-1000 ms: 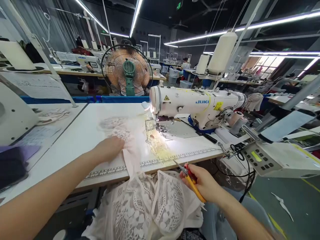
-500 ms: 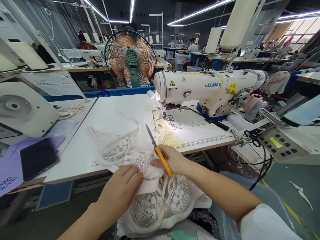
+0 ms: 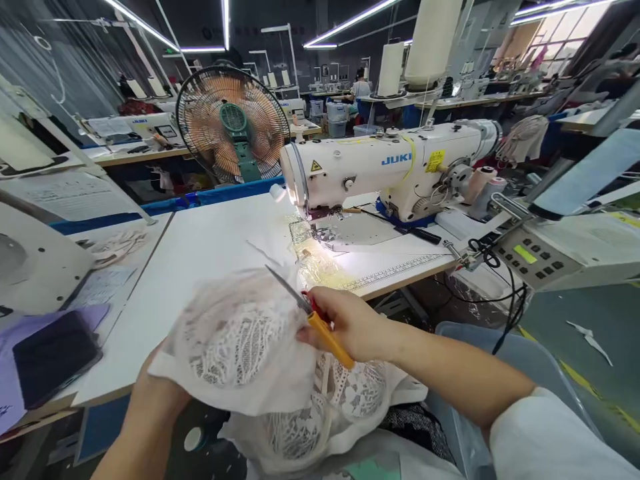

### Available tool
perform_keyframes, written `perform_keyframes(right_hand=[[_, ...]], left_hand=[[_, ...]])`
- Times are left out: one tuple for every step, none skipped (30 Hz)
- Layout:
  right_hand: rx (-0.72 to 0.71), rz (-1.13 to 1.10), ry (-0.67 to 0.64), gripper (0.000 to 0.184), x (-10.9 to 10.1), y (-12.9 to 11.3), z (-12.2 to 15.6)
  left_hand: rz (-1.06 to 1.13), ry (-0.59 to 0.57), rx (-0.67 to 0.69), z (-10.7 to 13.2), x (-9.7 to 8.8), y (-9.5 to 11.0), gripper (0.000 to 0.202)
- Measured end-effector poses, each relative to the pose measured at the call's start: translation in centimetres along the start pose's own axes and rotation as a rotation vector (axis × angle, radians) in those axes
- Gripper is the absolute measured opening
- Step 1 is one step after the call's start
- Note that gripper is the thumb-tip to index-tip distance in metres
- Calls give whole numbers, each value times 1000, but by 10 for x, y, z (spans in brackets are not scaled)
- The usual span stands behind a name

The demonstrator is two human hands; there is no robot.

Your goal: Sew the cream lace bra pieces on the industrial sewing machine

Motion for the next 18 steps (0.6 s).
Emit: perform_keyframes(right_hand=[[-2, 56, 66, 28, -5, 4, -3], [-4, 102, 129, 26, -10, 8, -6], [-9, 142, 185, 26, -14, 11, -8], [-15, 176, 237, 26, -18, 14, -10], [-19, 202, 285, 26, -22, 16, -10], [-18, 216, 327, 26, -26, 19, -10], [-11, 218, 355, 24, -29, 21, -9], [3, 205, 360, 23, -30, 23, -8], [24, 183, 343, 22, -30, 26, -7], [48, 163, 312, 21, -28, 28, -6], [72, 149, 277, 21, -26, 30, -5], [92, 145, 251, 21, -25, 31, -5], [101, 144, 238, 22, -25, 31, -4], [97, 145, 241, 23, -26, 29, -3], [79, 143, 244, 23, -28, 26, -2], [48, 136, 240, 23, -30, 21, -2], [10, 128, 228, 24, -31, 16, -2], [-27, 124, 206, 25, -31, 11, -2]], left_hand=[[64, 0, -14, 2, 0, 6, 48], [166, 9, -56, 6, 1, 10, 49], [296, 19, -115, 10, 3, 12, 49], [440, 20, -182, 16, 8, 13, 48], [581, 9, -244, 21, 15, 16, 48], [697, -12, -289, 26, 24, 19, 49], [774, -42, -308, 30, 33, 23, 51], [824, -56, -311, 33, 40, 26, 52], [848, -58, -306, 36, 45, 26, 52], [845, -57, -297, 38, 50, 23, 51], [808, -64, -281, 40, 55, 18, 50], [730, -88, -248, 41, 58, 12, 49], [626, -134, -201, 41, 62, 7, 48], [515, -199, -148, 41, 64, 2, 47], [419, -263, -97, 42, 64, -3, 45], [351, -311, -61, 42, 60, -9, 42], [304, -349, -31, 42, 52, -13, 37], [262, -361, -3, 41, 40, -14, 31]])
Point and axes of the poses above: each hand's wrist, its own z-axis away from the middle knuckle, its own x-axis out of the palm, y = z × x, the point moved 10 cm from there along -z, towards the middle knuckle, and after that the axes turned 4 degrees about x, right-handed, at the moved point
